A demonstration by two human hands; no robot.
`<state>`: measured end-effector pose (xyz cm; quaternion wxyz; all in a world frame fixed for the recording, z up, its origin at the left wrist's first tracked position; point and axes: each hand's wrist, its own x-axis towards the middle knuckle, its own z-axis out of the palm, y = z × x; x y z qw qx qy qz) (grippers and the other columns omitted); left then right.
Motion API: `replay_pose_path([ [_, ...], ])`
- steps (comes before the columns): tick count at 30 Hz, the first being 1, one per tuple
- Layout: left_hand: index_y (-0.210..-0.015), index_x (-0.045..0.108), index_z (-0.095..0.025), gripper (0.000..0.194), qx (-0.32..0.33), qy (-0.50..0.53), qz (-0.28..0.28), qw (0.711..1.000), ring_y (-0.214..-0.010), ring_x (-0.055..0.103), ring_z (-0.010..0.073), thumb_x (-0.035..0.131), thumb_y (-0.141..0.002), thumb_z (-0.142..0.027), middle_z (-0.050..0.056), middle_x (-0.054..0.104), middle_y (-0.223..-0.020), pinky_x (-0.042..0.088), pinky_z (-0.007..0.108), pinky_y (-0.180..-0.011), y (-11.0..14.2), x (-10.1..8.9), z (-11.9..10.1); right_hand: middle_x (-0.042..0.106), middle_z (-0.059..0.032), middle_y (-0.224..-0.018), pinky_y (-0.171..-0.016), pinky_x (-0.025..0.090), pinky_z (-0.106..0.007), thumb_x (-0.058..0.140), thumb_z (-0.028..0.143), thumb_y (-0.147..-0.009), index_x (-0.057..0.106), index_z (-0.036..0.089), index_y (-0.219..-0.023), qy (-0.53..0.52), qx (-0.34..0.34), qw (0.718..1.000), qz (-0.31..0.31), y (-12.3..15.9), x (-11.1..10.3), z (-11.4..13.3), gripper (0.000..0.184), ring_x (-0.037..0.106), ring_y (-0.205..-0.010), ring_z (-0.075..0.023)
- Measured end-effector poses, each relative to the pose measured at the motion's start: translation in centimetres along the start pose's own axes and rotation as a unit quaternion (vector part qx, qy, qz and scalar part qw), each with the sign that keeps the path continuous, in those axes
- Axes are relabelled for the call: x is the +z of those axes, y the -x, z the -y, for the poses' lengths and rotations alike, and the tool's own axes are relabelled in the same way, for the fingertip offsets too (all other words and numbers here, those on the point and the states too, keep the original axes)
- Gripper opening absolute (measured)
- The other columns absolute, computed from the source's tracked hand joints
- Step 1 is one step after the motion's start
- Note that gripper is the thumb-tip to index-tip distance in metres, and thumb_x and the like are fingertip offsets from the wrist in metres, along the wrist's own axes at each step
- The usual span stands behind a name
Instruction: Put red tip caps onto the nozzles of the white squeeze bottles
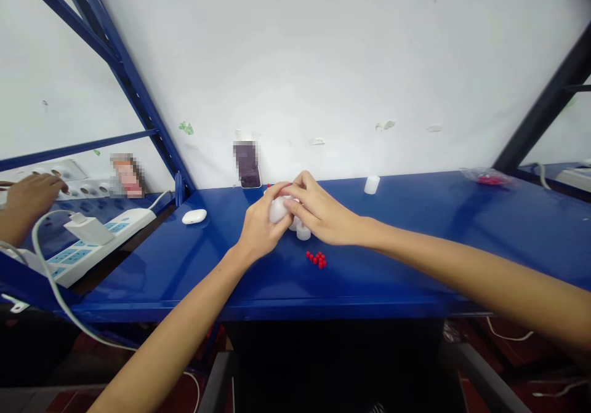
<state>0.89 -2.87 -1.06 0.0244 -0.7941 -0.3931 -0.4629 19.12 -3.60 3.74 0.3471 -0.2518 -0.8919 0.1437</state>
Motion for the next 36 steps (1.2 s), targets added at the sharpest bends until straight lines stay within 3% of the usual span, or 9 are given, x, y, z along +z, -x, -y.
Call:
replay_pose_path([
  [6, -0.119, 0.060, -0.022, 0.035, -0.059, -0.070, -0.011, 0.996, -0.080, 0.059, 0.0191, 0.053, -0.091, -0.042, 0.004, 0.072, -0.105, 0.044, 0.035, -0.084, 0.0, -0.4, 0.1, 0.053, -0.0017, -0.085, -0.071, 0.043, -0.032, 0.048, 0.031, -0.098, 0.048, 0.016, -0.127, -0.012, 0.015, 0.998, -0.067, 0.8, -1.1, -1.3, 0.033, 0.050, -0.073, -0.0157],
  [9, -0.105, 0.064, -0.021, 0.030, -0.085, -0.078, -0.013, 0.993, -0.076, 0.055, 0.0200, 0.053, -0.089, -0.044, 0.002, 0.071, -0.087, 0.043, 0.036, -0.081, 0.0, -0.7, 0.2, 0.053, 0.0022, -0.071, -0.062, 0.038, -0.028, 0.047, 0.024, -0.096, 0.057, 0.016, -0.111, 0.001, 0.006, 0.999, 0.050, 2.3, -2.7, -2.1, 0.019, 0.046, -0.061, -0.0126],
  [11, -0.100, 0.065, -0.020, 0.029, -0.088, -0.078, -0.007, 0.993, -0.073, 0.053, 0.0201, 0.053, -0.087, -0.043, 0.002, 0.069, -0.081, 0.044, 0.035, -0.078, 0.0, -0.7, 0.2, 0.058, 0.0003, -0.076, -0.062, 0.038, -0.027, 0.053, 0.018, -0.090, 0.062, 0.017, -0.102, 0.036, -0.024, 0.983, 0.181, 3.5, -3.6, -2.5, 0.014, 0.049, -0.063, -0.0120],
  [13, -0.099, 0.065, -0.019, 0.029, -0.083, -0.077, -0.004, 0.994, -0.072, 0.053, 0.0202, 0.053, -0.084, -0.042, 0.003, 0.068, -0.079, 0.045, 0.033, -0.074, 0.0, -0.7, 0.0, 0.063, -0.0024, -0.086, -0.065, 0.040, -0.027, 0.057, 0.015, -0.087, 0.063, 0.017, -0.104, 0.076, -0.034, 0.964, 0.252, 4.7, -4.0, -2.8, 0.019, 0.054, -0.069, -0.0129],
  [18, -0.098, 0.064, -0.018, 0.027, -0.064, -0.076, 0.016, 0.995, -0.071, 0.059, 0.0197, 0.054, -0.082, -0.038, 0.004, 0.069, -0.083, 0.045, 0.031, -0.070, 0.0, -0.7, -0.5, 0.066, -0.0065, -0.102, -0.072, 0.043, -0.030, 0.055, 0.024, -0.093, 0.063, 0.020, -0.113, 0.138, -0.058, 0.948, 0.280, 6.1, -3.1, -3.5, 0.022, 0.061, -0.083, -0.0175],
  [23, -0.096, 0.062, -0.017, 0.024, -0.058, -0.060, 0.064, 0.994, -0.061, 0.058, 0.0157, 0.053, -0.084, -0.035, 0.001, 0.066, -0.073, 0.043, 0.027, -0.063, 0.0, -0.6, -0.4, 0.065, -0.0053, -0.093, -0.068, 0.042, -0.030, 0.048, 0.025, -0.098, 0.064, 0.019, -0.106, 0.169, -0.101, 0.938, 0.287, 6.0, -2.0, -4.2, 0.019, 0.060, -0.081, -0.0176],
  [27, -0.100, 0.061, -0.018, 0.024, -0.032, -0.059, 0.123, 0.990, -0.064, 0.060, 0.0172, 0.053, -0.085, -0.036, 0.002, 0.067, -0.077, 0.043, 0.029, -0.065, 0.1, -0.4, -0.1, 0.065, -0.0043, -0.085, -0.061, 0.038, -0.030, 0.047, 0.025, -0.099, 0.063, 0.018, -0.101, 0.203, -0.093, 0.942, 0.250, 5.8, -2.1, -4.3, 0.017, 0.056, -0.067, -0.0159],
  [33, -0.094, 0.059, -0.019, 0.018, -0.013, -0.039, 0.168, 0.985, -0.062, 0.056, 0.0161, 0.055, -0.082, -0.032, 0.001, 0.066, -0.076, 0.043, 0.028, -0.063, 0.1, -0.7, -0.7, 0.064, -0.0049, -0.087, -0.065, 0.042, -0.028, 0.050, 0.027, -0.098, 0.062, 0.016, -0.103, 0.131, -0.051, 0.990, 0.002, 4.1, -1.9, -3.6, 0.017, 0.056, -0.071, -0.0144],
  [36, -0.089, 0.058, -0.019, 0.014, -0.007, -0.022, 0.154, 0.988, -0.056, 0.051, 0.0129, 0.056, -0.079, -0.029, -0.002, 0.061, -0.068, 0.039, 0.025, -0.058, 0.1, -0.8, -0.6, 0.062, -0.0031, -0.083, -0.064, 0.042, -0.026, 0.055, 0.027, -0.096, 0.064, 0.015, -0.099, 0.099, -0.069, 0.992, -0.045, 3.2, -1.1, -3.3, 0.015, 0.054, -0.067, -0.0123],
])
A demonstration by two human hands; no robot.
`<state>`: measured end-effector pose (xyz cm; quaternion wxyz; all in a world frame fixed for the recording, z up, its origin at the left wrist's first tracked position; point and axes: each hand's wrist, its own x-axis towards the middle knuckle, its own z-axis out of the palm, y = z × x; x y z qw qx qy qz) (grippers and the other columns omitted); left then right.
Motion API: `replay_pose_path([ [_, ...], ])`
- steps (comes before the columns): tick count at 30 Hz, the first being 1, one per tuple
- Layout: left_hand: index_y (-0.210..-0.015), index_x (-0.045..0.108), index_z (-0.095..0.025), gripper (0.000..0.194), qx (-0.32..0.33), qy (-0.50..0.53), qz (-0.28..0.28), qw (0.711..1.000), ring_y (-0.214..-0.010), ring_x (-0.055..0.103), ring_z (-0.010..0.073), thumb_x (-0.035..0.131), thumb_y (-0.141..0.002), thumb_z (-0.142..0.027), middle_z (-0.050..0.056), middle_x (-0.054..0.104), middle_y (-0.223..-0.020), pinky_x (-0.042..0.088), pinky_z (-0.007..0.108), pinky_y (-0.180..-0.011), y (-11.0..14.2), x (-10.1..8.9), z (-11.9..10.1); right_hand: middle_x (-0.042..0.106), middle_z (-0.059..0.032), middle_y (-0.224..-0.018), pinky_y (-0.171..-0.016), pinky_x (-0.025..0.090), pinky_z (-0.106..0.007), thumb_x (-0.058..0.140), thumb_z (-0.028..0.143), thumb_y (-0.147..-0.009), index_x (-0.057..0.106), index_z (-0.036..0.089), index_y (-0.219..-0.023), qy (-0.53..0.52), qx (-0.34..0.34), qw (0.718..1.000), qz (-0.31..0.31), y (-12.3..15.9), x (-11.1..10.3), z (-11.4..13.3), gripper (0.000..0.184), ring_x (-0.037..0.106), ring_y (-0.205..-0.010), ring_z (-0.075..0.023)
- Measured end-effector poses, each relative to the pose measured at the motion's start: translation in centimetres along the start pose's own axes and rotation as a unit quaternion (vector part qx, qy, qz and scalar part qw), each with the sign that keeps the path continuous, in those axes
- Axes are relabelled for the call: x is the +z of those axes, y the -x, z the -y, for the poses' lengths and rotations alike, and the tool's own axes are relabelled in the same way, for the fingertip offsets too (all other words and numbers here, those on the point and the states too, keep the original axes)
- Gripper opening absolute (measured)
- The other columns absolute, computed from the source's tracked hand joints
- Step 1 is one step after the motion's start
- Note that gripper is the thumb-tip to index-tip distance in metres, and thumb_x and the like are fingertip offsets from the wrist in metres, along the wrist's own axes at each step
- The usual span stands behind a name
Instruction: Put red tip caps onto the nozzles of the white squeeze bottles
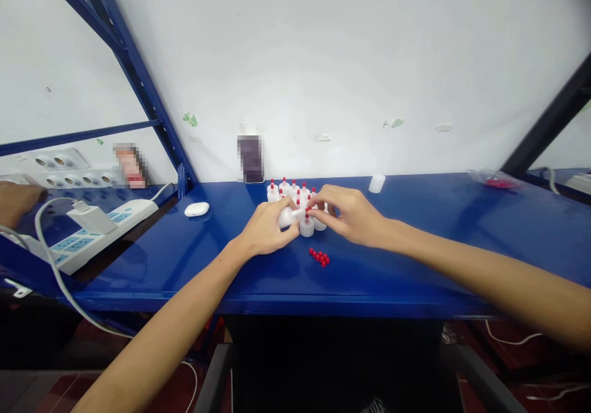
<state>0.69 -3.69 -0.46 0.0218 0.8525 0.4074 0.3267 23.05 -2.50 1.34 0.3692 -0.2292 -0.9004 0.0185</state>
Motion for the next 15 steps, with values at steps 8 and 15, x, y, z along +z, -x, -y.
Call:
replay_pose_path([
  [8, -0.088, 0.061, -0.019, 0.020, 0.007, -0.005, -0.024, 1.000, -0.060, 0.053, 0.0136, 0.059, -0.083, -0.038, -0.001, 0.064, -0.070, 0.042, 0.027, -0.065, -0.11, 0.41, 0.46, 0.063, -0.0011, -0.076, -0.061, 0.042, -0.025, 0.058, 0.029, -0.095, 0.066, 0.015, -0.093, -0.054, 0.004, 0.997, -0.046, -0.46, 0.83, 0.38, 0.016, 0.051, -0.063, -0.0108],
  [15, -0.083, 0.065, -0.019, 0.020, 0.027, -0.036, -0.058, 0.997, -0.067, 0.057, 0.0167, 0.060, -0.084, -0.038, 0.001, 0.068, -0.074, 0.045, 0.032, -0.076, -0.09, 0.63, 0.87, 0.070, -0.0025, -0.080, -0.063, 0.042, -0.026, 0.059, 0.030, -0.094, 0.069, 0.016, -0.096, -0.043, 0.006, 0.999, -0.005, -0.76, 0.49, 0.70, 0.017, 0.057, -0.064, -0.0116],
])
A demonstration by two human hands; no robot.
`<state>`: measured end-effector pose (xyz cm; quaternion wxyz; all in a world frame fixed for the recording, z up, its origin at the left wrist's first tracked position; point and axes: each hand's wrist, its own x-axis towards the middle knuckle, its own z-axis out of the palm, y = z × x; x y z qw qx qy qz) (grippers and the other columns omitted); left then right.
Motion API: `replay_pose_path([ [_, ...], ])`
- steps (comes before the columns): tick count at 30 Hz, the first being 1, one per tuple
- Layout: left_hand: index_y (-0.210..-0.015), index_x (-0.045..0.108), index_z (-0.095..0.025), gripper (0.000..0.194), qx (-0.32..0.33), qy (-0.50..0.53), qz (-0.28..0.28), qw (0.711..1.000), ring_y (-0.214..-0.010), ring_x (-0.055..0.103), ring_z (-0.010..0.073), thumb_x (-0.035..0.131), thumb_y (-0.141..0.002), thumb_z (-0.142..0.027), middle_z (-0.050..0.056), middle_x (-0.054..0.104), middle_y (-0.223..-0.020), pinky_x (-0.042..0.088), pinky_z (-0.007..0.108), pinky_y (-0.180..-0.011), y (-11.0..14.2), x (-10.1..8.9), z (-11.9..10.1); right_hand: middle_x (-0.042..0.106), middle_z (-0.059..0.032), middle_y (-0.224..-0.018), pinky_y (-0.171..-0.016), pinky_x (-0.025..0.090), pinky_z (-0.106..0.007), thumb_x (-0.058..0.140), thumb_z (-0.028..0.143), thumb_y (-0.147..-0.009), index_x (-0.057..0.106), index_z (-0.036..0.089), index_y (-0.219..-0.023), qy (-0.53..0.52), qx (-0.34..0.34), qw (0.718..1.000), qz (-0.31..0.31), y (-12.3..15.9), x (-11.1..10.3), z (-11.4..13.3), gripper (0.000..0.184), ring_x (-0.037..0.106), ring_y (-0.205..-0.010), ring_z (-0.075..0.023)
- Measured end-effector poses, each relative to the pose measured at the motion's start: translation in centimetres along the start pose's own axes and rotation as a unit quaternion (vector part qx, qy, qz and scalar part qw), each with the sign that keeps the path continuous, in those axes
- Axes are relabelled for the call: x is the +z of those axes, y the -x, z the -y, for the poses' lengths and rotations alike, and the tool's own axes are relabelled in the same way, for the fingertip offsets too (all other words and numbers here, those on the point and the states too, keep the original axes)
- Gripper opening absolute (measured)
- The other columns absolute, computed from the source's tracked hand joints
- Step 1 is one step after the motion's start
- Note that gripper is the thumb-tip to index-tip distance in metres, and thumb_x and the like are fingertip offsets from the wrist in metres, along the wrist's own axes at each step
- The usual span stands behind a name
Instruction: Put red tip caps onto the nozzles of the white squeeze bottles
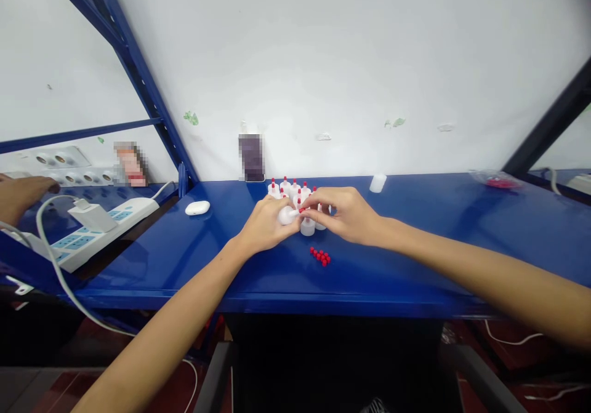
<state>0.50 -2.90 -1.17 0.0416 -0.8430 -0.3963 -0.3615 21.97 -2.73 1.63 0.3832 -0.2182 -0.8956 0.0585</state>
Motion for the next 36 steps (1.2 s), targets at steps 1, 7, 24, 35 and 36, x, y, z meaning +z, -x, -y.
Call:
replay_pose_path([
  [1, -0.083, 0.065, -0.019, 0.019, 0.004, -0.001, -0.001, 1.000, -0.067, 0.057, 0.0167, 0.060, -0.083, -0.037, 0.002, 0.068, -0.075, 0.045, 0.031, -0.074, 0.0, 0.0, 0.1, 0.071, -0.0028, -0.081, -0.064, 0.043, -0.026, 0.059, 0.029, -0.094, 0.069, 0.016, -0.097, 0.008, -0.003, 1.000, 0.008, 0.0, 0.0, 0.0, 0.017, 0.058, -0.065, -0.0118],
  [7, -0.072, 0.062, -0.018, 0.021, 0.027, -0.025, 0.007, 0.999, -0.070, 0.057, 0.0164, 0.058, -0.082, -0.037, 0.002, 0.064, -0.075, 0.044, 0.032, -0.074, -0.2, -0.3, 0.0, 0.071, -0.0052, -0.085, -0.062, 0.034, -0.031, 0.041, 0.033, -0.102, 0.066, 0.017, -0.101, 0.154, -0.046, 0.981, 0.109, -0.6, -0.7, -0.1, 0.029, 0.054, -0.063, -0.0148],
  [24, -0.061, 0.062, -0.014, 0.029, 0.012, 0.036, -0.013, 0.999, -0.047, 0.040, 0.0072, 0.059, -0.079, -0.037, -0.003, 0.052, -0.051, 0.034, 0.022, -0.051, -0.1, -0.6, -0.5, 0.059, -0.0013, -0.072, -0.055, 0.025, -0.029, 0.036, 0.033, -0.104, 0.058, 0.019, -0.096, 0.173, -0.117, 0.947, 0.246, -3.4, -3.3, 0.7, 0.027, 0.043, -0.056, -0.0129],
  [35, -0.084, 0.066, -0.015, 0.022, -0.003, 0.088, 0.043, 0.995, -0.061, 0.053, 0.0104, 0.057, -0.087, -0.035, -0.002, 0.063, -0.070, 0.040, 0.022, -0.061, -0.4, -1.1, -0.3, 0.065, -0.0039, -0.077, -0.056, 0.022, -0.030, 0.035, 0.029, -0.104, 0.062, 0.019, -0.101, 0.227, -0.141, 0.933, 0.243, -3.7, -3.5, 1.0, 0.028, 0.046, -0.057, -0.0146],
  [36, -0.083, 0.066, -0.015, 0.022, -0.003, 0.090, 0.036, 0.995, -0.061, 0.053, 0.0106, 0.057, -0.087, -0.035, -0.001, 0.064, -0.071, 0.041, 0.022, -0.061, -0.4, -1.1, -0.3, 0.065, -0.0037, -0.076, -0.055, 0.021, -0.030, 0.036, 0.029, -0.104, 0.061, 0.019, -0.103, 0.235, -0.134, 0.931, 0.243, -3.7, -3.5, 1.2, 0.027, 0.045, -0.055, -0.0143],
])
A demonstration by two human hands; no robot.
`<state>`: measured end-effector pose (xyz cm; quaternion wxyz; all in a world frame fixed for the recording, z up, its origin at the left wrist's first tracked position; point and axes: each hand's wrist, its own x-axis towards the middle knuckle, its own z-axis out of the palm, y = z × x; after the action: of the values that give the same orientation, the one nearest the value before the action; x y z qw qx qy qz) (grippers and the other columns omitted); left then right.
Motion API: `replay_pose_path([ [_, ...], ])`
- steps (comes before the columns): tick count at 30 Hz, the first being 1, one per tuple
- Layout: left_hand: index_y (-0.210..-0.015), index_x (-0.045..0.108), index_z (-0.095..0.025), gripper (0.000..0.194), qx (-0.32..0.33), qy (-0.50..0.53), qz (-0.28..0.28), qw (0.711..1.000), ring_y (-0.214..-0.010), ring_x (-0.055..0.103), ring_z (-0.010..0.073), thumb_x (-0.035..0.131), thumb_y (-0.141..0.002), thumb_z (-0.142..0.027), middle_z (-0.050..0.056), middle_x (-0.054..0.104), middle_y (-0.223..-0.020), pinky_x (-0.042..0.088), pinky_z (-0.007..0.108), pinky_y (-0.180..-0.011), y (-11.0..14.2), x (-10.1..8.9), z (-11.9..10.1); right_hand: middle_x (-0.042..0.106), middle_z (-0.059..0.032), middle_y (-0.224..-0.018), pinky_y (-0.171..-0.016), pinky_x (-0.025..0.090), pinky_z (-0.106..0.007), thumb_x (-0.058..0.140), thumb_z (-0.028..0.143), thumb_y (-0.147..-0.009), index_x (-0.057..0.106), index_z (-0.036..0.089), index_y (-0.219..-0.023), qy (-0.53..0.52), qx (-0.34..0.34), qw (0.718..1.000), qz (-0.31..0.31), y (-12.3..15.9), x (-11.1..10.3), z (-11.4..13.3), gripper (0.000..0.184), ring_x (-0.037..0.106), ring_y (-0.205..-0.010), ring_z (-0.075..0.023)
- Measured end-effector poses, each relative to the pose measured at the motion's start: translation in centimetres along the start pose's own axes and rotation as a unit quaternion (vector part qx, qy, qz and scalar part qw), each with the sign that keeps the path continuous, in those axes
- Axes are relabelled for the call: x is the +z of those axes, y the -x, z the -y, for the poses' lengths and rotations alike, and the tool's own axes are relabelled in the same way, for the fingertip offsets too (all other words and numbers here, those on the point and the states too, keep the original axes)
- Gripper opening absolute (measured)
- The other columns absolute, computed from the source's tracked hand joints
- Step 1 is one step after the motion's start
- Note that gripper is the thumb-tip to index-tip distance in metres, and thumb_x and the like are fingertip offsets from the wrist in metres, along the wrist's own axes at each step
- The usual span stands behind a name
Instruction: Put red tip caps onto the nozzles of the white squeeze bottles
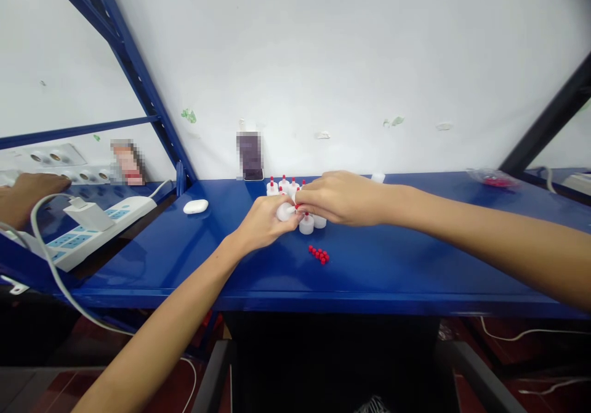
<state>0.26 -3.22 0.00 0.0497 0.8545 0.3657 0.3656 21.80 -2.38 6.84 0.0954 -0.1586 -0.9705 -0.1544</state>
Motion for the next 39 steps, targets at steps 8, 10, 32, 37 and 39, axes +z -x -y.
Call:
replay_pose_path([
  [8, -0.071, 0.065, -0.014, 0.018, 0.021, -0.041, -0.073, 0.996, -0.053, 0.047, 0.0088, 0.062, -0.078, -0.031, -0.002, 0.059, -0.061, 0.038, 0.023, -0.056, 0.1, 0.6, 0.2, 0.062, -0.0040, -0.074, -0.053, 0.020, -0.029, 0.040, 0.027, -0.102, 0.060, 0.017, -0.105, 0.006, 0.028, 0.999, 0.018, -0.3, -0.2, 0.7, 0.023, 0.044, -0.054, -0.0135],
  [10, -0.069, 0.064, -0.014, 0.017, 0.026, -0.049, -0.080, 0.995, -0.053, 0.048, 0.0087, 0.063, -0.076, -0.029, -0.002, 0.059, -0.061, 0.038, 0.022, -0.056, 0.2, 0.7, 0.3, 0.062, -0.0043, -0.075, -0.052, 0.019, -0.028, 0.039, 0.027, -0.102, 0.059, 0.016, -0.104, 0.010, 0.033, 0.999, 0.027, -0.2, -0.2, 0.8, 0.023, 0.044, -0.053, -0.0130],
  [32, -0.072, 0.062, -0.016, 0.011, 0.017, -0.090, -0.062, 0.994, -0.049, 0.049, 0.0105, 0.055, -0.078, -0.022, 0.000, 0.062, -0.059, 0.037, 0.023, -0.055, 0.1, 0.9, -0.3, 0.058, -0.0049, -0.080, -0.061, 0.032, -0.028, 0.040, 0.010, -0.095, 0.053, 0.015, -0.093, -0.140, 0.035, 0.989, 0.003, -0.6, 1.6, 1.5, 0.014, 0.043, -0.064, -0.0136],
  [37, -0.084, 0.064, -0.015, 0.016, 0.013, -0.083, -0.075, 0.994, -0.052, 0.051, 0.0101, 0.061, -0.081, -0.031, -0.001, 0.062, -0.063, 0.037, 0.022, -0.057, 0.1, 0.2, 0.0, 0.053, -0.0006, -0.072, -0.062, 0.030, -0.028, 0.035, 0.025, -0.100, 0.050, 0.017, -0.081, -0.169, 0.075, 0.980, -0.068, -0.5, -0.2, 0.2, 0.024, 0.041, -0.062, -0.0119],
  [39, -0.076, 0.063, -0.015, 0.020, -0.010, -0.092, -0.094, 0.991, -0.049, 0.047, 0.0092, 0.061, -0.083, -0.034, -0.002, 0.057, -0.057, 0.035, 0.023, -0.056, 0.1, -0.1, 0.5, 0.044, 0.0029, -0.062, -0.059, 0.026, -0.028, 0.036, 0.025, -0.098, 0.044, 0.018, -0.070, -0.161, 0.129, 0.975, -0.086, -0.2, -1.0, -0.9, 0.029, 0.035, -0.056, -0.0104],
])
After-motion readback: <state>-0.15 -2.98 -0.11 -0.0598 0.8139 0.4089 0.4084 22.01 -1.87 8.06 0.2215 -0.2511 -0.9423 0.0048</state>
